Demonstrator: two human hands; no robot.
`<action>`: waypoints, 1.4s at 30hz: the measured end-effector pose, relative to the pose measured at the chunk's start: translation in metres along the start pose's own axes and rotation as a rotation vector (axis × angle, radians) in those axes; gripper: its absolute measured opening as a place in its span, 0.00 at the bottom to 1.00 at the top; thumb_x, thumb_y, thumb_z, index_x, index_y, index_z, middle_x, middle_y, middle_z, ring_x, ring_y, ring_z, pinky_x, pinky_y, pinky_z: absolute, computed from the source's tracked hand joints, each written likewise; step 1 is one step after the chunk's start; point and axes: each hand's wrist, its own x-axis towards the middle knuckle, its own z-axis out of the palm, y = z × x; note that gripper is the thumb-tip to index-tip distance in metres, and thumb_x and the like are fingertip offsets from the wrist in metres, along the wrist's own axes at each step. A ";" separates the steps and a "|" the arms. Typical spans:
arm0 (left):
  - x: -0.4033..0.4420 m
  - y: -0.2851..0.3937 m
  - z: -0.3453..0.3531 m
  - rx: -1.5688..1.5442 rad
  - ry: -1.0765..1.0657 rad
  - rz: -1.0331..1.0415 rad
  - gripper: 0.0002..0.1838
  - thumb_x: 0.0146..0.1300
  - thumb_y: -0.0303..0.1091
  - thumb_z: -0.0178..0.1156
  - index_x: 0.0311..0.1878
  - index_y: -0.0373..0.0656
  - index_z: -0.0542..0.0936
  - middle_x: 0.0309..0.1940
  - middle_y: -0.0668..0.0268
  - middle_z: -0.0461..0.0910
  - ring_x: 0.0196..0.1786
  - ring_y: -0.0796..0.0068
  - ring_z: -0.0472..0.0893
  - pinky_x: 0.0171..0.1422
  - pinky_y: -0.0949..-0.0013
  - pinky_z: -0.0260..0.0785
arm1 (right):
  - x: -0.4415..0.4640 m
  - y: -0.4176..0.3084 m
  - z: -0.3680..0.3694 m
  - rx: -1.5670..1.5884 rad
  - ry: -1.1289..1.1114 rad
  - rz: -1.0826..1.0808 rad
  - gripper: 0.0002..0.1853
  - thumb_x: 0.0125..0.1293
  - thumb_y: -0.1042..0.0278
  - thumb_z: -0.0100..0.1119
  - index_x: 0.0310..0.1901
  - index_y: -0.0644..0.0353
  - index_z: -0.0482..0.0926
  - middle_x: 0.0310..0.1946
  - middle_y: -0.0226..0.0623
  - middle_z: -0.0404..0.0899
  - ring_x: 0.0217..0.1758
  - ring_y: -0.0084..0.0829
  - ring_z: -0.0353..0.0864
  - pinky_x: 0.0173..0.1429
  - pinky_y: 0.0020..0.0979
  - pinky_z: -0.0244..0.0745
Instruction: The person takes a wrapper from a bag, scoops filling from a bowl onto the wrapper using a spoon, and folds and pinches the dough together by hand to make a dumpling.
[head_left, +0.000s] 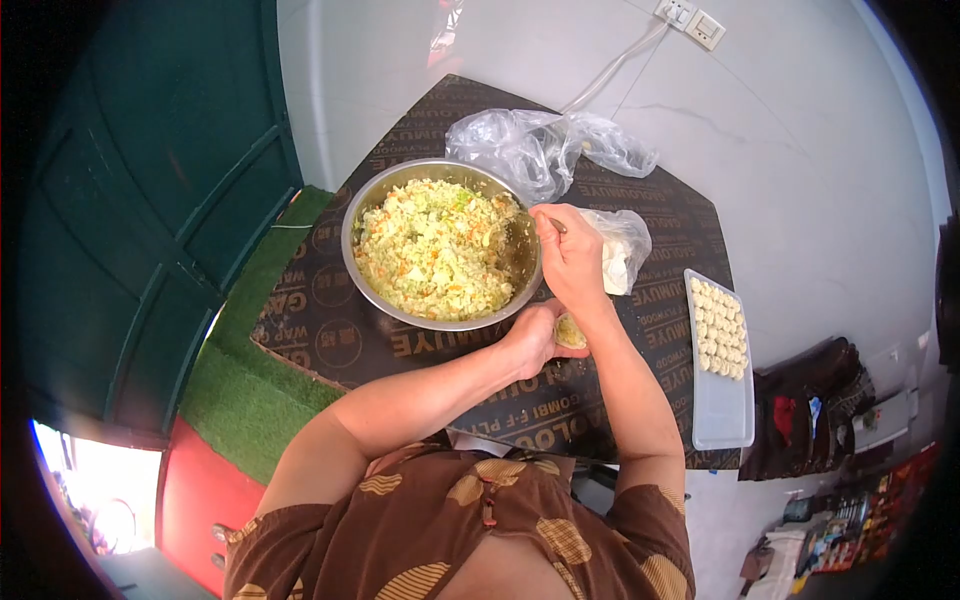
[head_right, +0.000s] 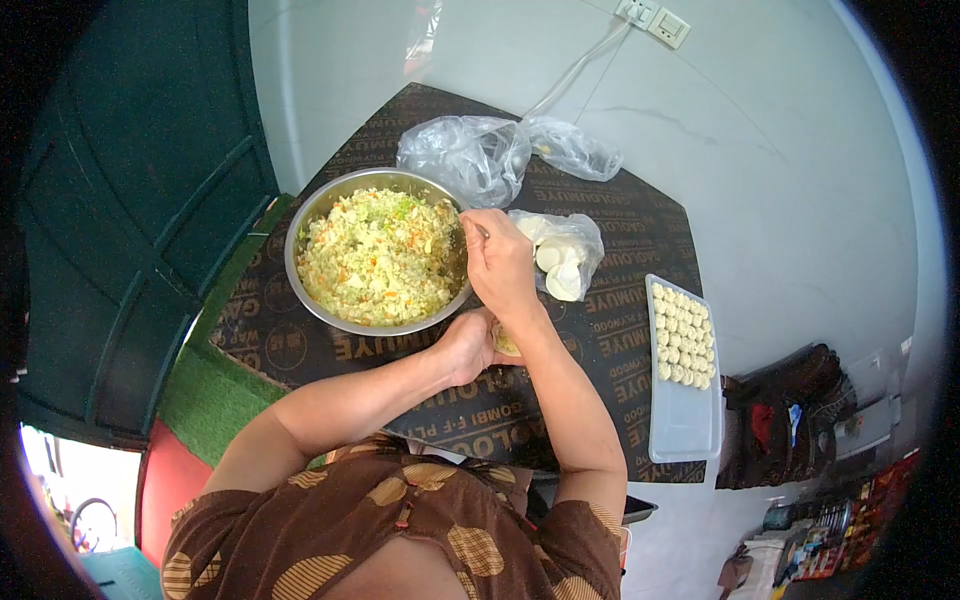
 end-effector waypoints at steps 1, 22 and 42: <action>-0.001 0.000 0.001 0.000 0.001 -0.001 0.21 0.74 0.41 0.36 0.58 0.37 0.70 0.52 0.56 0.78 0.52 0.62 0.80 0.52 0.55 0.78 | -0.001 0.002 0.001 -0.027 -0.041 -0.004 0.08 0.69 0.70 0.54 0.38 0.66 0.80 0.32 0.43 0.82 0.33 0.40 0.83 0.36 0.34 0.76; 0.002 -0.003 -0.003 -0.044 0.018 -0.029 0.20 0.74 0.38 0.36 0.55 0.33 0.71 0.48 0.54 0.78 0.48 0.60 0.82 0.49 0.55 0.80 | -0.004 -0.019 -0.012 0.475 0.025 0.430 0.10 0.72 0.67 0.53 0.41 0.64 0.81 0.25 0.28 0.78 0.27 0.15 0.72 0.34 0.18 0.66; 0.005 -0.008 -0.009 -0.010 -0.019 -0.072 0.21 0.75 0.45 0.39 0.55 0.36 0.70 0.48 0.59 0.76 0.48 0.63 0.80 0.50 0.55 0.78 | 0.018 -0.064 -0.069 0.501 -0.644 0.007 0.07 0.66 0.74 0.56 0.36 0.68 0.82 0.31 0.39 0.81 0.33 0.27 0.80 0.36 0.26 0.73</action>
